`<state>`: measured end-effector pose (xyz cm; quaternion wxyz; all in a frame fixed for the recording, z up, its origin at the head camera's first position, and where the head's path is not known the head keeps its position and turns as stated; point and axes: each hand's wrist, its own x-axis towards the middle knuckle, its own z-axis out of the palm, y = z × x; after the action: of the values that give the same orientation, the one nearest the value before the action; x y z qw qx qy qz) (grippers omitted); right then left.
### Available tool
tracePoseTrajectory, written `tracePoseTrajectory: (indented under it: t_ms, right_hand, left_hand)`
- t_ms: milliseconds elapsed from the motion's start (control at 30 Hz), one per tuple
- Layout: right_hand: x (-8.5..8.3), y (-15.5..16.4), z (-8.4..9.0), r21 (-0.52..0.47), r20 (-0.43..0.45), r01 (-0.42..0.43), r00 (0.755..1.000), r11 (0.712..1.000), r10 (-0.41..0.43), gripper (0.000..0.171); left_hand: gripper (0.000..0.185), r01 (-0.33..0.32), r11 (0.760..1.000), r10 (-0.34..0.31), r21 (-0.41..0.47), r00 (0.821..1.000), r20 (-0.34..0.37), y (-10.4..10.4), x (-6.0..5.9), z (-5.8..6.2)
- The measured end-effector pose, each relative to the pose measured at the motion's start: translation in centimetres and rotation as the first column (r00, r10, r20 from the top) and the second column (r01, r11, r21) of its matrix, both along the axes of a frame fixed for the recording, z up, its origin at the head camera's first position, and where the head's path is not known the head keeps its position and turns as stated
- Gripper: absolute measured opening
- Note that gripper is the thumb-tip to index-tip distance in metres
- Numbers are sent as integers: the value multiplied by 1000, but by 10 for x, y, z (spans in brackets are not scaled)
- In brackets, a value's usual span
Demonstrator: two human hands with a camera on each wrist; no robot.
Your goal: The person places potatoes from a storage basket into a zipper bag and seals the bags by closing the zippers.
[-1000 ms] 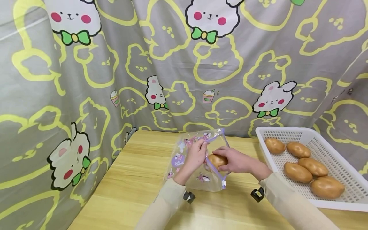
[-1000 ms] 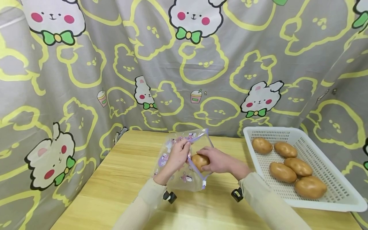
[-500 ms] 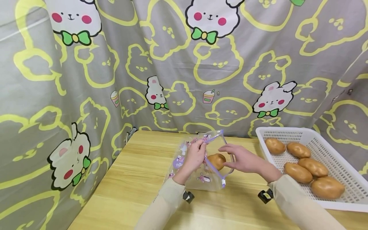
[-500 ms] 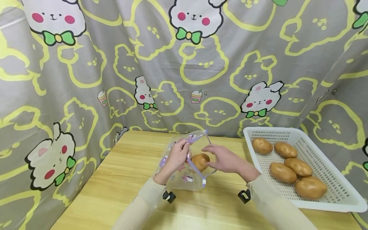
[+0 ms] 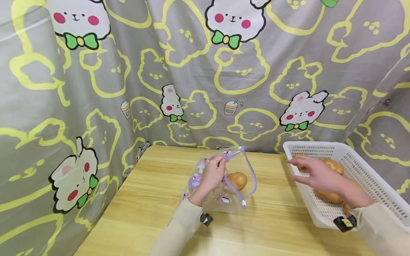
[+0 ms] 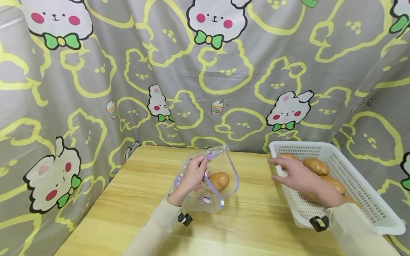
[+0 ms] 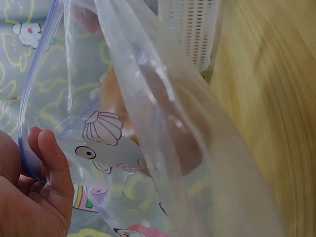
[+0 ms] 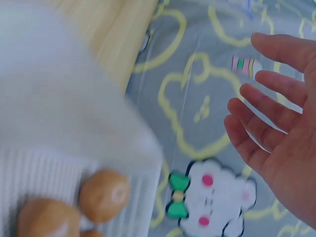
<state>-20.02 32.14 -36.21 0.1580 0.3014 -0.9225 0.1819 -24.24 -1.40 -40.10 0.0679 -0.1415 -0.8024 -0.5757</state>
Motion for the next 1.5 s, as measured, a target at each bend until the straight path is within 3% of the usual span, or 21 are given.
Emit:
tracePoseTrajectory:
  t_ms: [167, 267, 500, 833, 933, 1067, 1233, 1500]
  right_hand:
    - [4, 37, -13, -10, -118, -8, 993, 1000, 7, 53]
    - [8, 57, -20, -39, -128, -15, 992, 999, 10, 54]
    - [20, 96, -31, -5, -20, 118, 993, 993, -118, 49]
    - [28, 131, -53, -47, 110, 108, 989, 993, -102, 53]
    - [33, 141, -57, -40, 198, 164, 968, 986, -153, 56]
    - [40, 156, -61, 16, 279, 272, 923, 962, -265, 58]
    - [41, 174, -65, 50, 297, 311, 903, 949, -312, 56]
    - [40, 196, -77, 71, 301, 268, 913, 961, -277, 50]
  left_hand:
    - [23, 1, 1000, -1, 9, 1000, 24, -1, 1, 0]
    - [24, 7, 1000, -7, 3, 1000, 18, -1, 0, 0]
    - [23, 3, 1000, -3, -11, 1000, 4, 1, -1, -2]
    - [23, 8, 1000, -8, -9, 1000, -5, 1, -1, -2]
    - [22, 8, 1000, -8, -2, 1000, 0, 1, -1, -4]
    - [23, 1, 1000, -1, -1, 1000, 3, 1, -2, -4]
    - [23, -3, 1000, 3, -16, 1000, -5, -1, -3, -4]
    - [24, -9, 1000, 9, -23, 1000, 8, -2, -3, -6]
